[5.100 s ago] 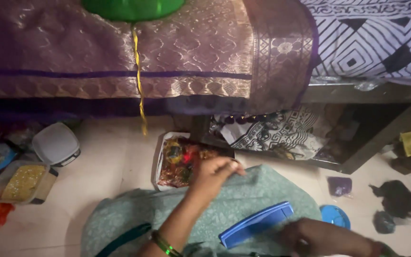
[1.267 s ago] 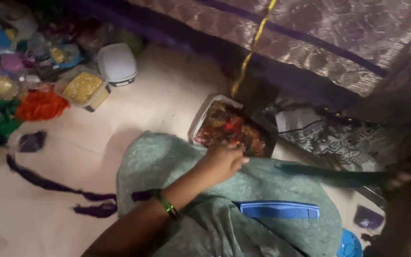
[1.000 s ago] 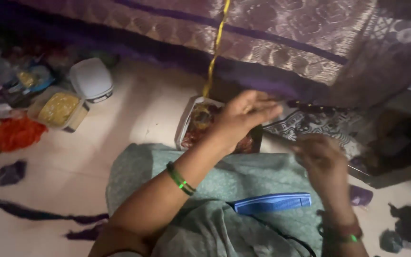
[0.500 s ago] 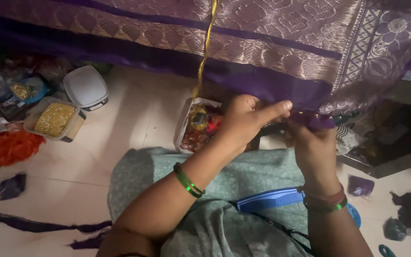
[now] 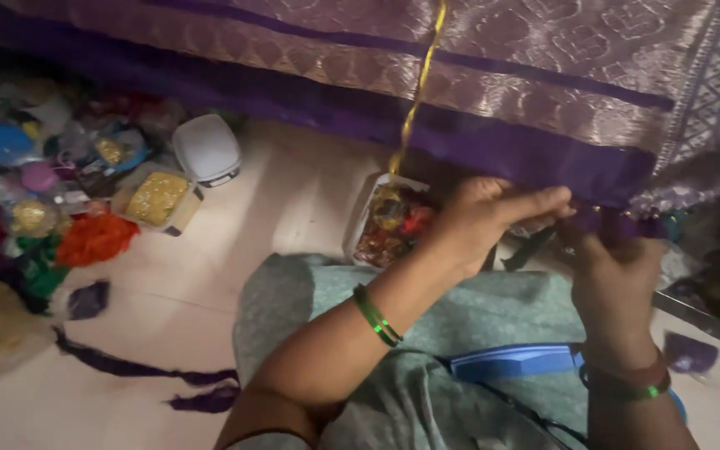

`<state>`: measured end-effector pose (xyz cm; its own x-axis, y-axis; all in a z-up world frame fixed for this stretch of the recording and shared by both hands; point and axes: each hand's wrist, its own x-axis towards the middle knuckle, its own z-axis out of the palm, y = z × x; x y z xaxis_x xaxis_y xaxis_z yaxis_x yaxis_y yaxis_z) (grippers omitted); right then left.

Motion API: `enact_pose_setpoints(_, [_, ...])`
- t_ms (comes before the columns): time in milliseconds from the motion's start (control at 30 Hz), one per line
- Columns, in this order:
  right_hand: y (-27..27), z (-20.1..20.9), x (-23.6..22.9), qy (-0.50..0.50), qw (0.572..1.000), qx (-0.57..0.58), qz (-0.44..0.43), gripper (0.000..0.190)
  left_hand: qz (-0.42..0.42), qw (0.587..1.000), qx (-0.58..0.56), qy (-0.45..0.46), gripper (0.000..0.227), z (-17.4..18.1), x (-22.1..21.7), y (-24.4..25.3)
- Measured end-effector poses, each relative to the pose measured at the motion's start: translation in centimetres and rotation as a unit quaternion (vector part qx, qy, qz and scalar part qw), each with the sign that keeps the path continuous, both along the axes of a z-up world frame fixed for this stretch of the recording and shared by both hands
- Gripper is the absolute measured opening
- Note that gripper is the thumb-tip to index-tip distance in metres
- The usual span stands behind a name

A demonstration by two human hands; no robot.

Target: Manually attaching decorative tassels and beads to the border of a purple silk sari or garment.

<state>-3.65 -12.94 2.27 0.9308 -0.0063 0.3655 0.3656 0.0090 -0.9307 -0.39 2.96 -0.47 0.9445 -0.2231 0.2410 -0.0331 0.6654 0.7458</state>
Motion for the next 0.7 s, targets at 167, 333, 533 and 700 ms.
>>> enact_pose_setpoints(167, [0.1,0.2,-0.3,0.008,0.999,0.038,0.016,0.024,-0.019,0.999,-0.027,0.033,0.020,-1.0,0.8,-0.8])
enact_pose_setpoints(333, [1.2,2.0,-1.1,-0.007,1.000,0.022,0.012,0.019,0.003,1.000,0.007,0.014,0.022,-0.7,0.6,-1.3])
enact_pose_setpoints(533, [1.7,1.8,-0.8,0.052,0.996,0.057,0.042,0.010,-0.014,0.999,0.024,0.043,0.034,2.4,-1.0,0.1])
enact_pose_setpoints(700, [1.2,0.9,-0.2,0.090,0.962,0.217,0.137,0.011,-0.014,0.996,0.023,0.088,0.040,2.7,-1.0,-0.8])
